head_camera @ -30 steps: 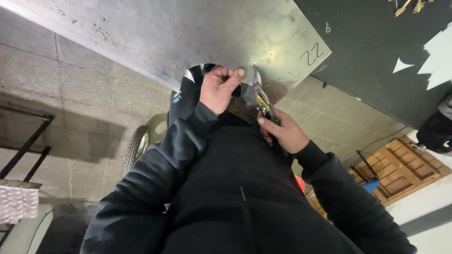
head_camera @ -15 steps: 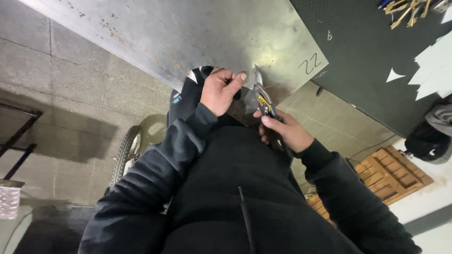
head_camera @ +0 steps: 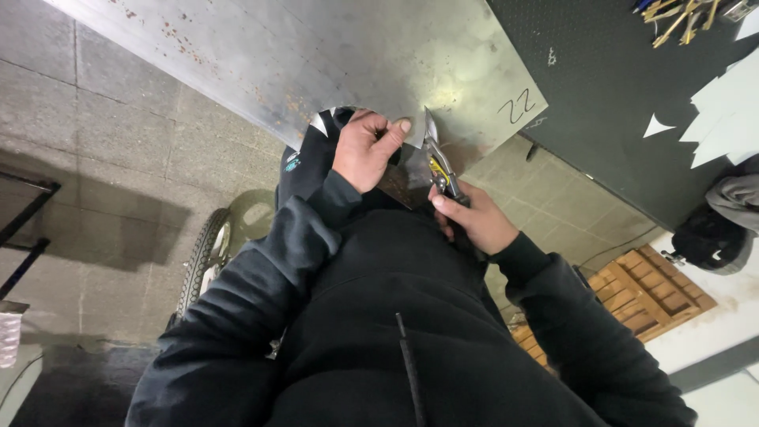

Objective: The person uses tin snips to cut a curved shape out of a sheet of metal on a workbench. They hold the metal sheet with one hand and operate the shears with the other, cutting along a marked line. The person then picks up a smaller piece of metal and continues to trim it with the shears.

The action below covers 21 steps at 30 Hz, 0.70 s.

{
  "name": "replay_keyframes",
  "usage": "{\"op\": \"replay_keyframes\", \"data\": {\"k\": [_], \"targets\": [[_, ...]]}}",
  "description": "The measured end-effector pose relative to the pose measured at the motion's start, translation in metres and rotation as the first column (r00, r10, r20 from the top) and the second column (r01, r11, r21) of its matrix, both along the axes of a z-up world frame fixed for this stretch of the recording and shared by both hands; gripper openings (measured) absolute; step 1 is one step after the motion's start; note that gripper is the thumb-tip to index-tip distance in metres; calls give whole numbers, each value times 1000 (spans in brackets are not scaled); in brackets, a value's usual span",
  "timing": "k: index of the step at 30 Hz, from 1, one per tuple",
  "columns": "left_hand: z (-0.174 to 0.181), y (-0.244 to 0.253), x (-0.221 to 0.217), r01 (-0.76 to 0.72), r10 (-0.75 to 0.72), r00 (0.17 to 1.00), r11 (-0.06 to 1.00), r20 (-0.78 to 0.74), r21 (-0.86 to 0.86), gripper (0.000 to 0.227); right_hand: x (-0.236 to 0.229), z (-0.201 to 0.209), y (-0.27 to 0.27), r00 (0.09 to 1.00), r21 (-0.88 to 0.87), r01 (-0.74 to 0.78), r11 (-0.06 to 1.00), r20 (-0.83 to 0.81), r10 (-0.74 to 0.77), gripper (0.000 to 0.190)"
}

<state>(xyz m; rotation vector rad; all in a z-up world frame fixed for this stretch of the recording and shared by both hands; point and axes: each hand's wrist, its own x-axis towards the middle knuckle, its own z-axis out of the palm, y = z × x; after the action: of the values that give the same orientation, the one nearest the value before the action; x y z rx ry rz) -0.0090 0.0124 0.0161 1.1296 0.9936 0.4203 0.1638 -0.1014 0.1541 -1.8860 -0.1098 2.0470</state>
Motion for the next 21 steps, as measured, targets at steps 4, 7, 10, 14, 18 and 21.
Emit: {"op": "replay_keyframes", "data": {"k": [4,7,10,14,18,21], "targets": [[0,0,-2,-4,4,1000,1000,11,18,41,-2,3,4,998,14,-49,999,45,48,31],[0,2,-1,3,-4,1000,1000,23,23,41,0,3,4,995,22,-72,997,75,70,30],[-2,1,-2,5,-6,1000,1000,24,26,42,2,3,4,993,26,-85,996,85,82,30],[-2,0,-1,-5,4,1000,999,31,35,40,6,2,4,986,35,-135,990,98,131,33],[-7,-5,-4,1,-2,1000,999,13,38,42,19,6,15,992,-82,-119,989,30,122,39],[-6,-2,-3,6,-8,999,1000,49,26,42,23,11,31,992,-114,-112,987,-66,105,46]]}}
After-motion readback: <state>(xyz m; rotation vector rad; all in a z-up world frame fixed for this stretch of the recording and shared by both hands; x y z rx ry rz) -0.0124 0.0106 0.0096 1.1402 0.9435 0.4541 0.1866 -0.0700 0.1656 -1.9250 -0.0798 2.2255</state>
